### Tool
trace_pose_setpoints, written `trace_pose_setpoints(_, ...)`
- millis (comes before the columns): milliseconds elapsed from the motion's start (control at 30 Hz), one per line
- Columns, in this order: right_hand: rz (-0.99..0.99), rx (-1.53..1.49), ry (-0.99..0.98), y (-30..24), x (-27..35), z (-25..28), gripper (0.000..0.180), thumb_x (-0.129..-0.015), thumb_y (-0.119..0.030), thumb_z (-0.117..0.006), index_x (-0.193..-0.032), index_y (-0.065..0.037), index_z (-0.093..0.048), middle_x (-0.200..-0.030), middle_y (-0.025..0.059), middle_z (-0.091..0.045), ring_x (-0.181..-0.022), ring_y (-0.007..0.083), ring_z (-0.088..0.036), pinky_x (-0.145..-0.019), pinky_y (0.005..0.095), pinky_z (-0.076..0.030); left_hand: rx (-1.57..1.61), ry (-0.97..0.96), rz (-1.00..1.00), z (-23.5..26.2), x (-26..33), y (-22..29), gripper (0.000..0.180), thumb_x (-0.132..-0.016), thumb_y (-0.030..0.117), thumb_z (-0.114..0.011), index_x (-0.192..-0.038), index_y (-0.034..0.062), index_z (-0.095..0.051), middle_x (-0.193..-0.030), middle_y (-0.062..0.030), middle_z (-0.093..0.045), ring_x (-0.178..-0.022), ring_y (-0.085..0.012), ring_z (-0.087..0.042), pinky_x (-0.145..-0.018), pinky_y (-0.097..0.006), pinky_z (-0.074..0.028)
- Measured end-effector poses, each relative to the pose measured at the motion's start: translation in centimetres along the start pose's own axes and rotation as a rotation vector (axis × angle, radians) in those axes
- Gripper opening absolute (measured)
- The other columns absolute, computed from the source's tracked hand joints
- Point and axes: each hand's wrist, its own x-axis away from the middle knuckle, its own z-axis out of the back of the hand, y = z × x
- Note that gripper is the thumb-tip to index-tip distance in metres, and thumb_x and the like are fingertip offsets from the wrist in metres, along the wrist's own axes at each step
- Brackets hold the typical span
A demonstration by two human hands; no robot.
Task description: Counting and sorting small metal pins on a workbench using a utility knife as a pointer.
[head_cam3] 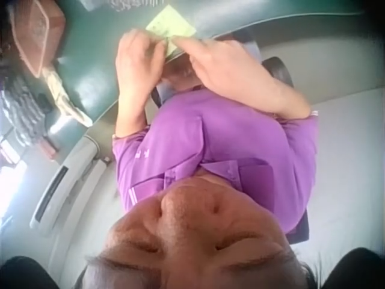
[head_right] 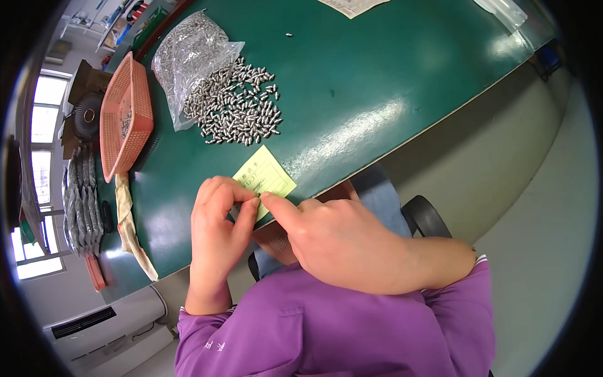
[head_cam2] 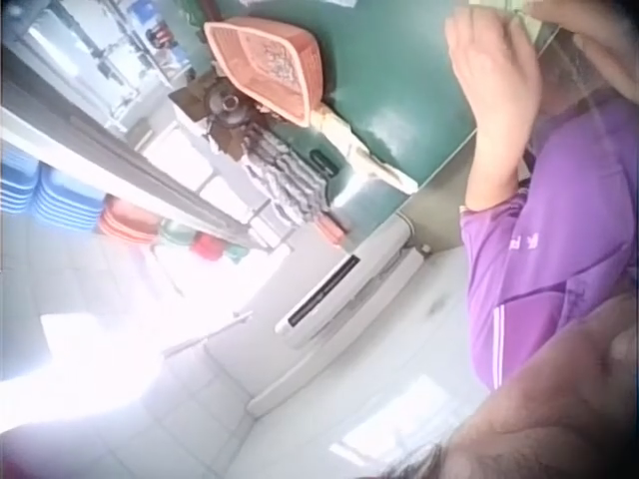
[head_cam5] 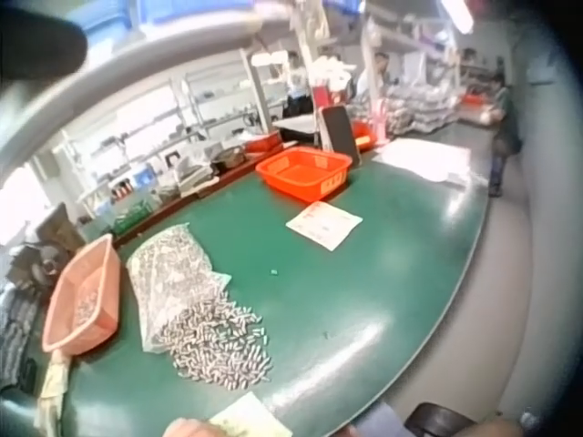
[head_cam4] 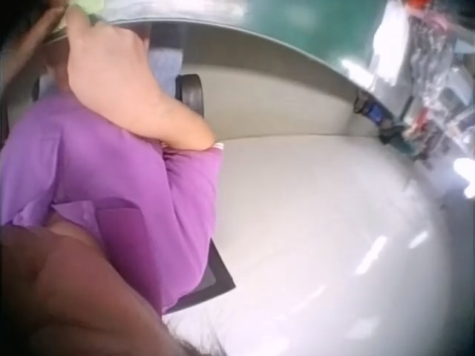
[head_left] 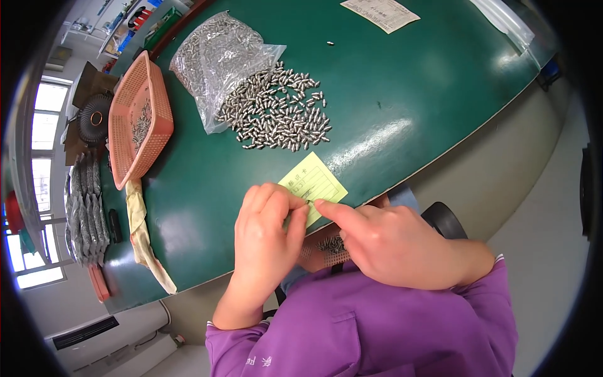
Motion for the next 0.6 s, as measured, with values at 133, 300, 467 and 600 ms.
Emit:
trace_pose_setpoints(133,0.047,-0.246,0.218,1.3,0.8,-0.9,0.049,-0.090,-0.003,-0.061,-0.139,-0.006,-0.057,-0.099,0.0166,-0.072,-0.077,0.0339,-0.071,-0.068,0.0428,-0.058,0.218,-0.218,-0.059,1.9,0.6,1.6,0.014,-0.079,0.004,-0.076,-0.089,0.0041,-0.067,-0.090,-0.0102,-0.065,-0.088,-0.0322,-0.062,-0.077,-0.042,-0.051)
trace_pose_setpoints(300,0.042,-0.293,0.345,1.8,1.5,0.4,0.048,-0.091,-0.003,-0.061,-0.139,-0.007,-0.056,-0.099,0.0176,-0.072,-0.075,0.0335,-0.070,-0.063,0.0424,-0.056,-0.021,-0.015,0.040,1.3,-2.6,-0.1,0.011,-0.082,0.006,-0.074,-0.089,0.0037,-0.066,-0.090,-0.0104,-0.064,-0.088,-0.0314,-0.063,-0.078,-0.042,-0.052)
trace_pose_setpoints(467,0.050,-0.299,0.335,1.9,1.9,0.1,0.049,-0.090,-0.003,-0.062,-0.139,-0.008,-0.056,-0.093,0.0168,-0.071,-0.073,0.0329,-0.070,-0.061,0.0414,-0.056,-0.176,0.128,-0.081,-0.4,-5.5,-2.2,0.012,-0.083,0.002,-0.074,-0.094,0.0020,-0.068,-0.088,-0.0087,-0.064,-0.078,-0.0243,-0.064,-0.072,-0.035,-0.052)
trace_pose_setpoints(600,0.052,-0.289,0.338,2.2,2.0,-0.3,0.048,-0.090,-0.003,-0.062,-0.138,-0.008,-0.057,-0.089,0.0156,-0.070,-0.072,0.0327,-0.069,-0.061,0.0416,-0.055,-0.196,0.103,-0.062,-0.6,-5.6,-2.1,0.010,-0.082,0.002,-0.073,-0.091,0.0023,-0.068,-0.087,-0.0085,-0.064,-0.077,-0.0245,-0.064,-0.073,-0.036,-0.053)
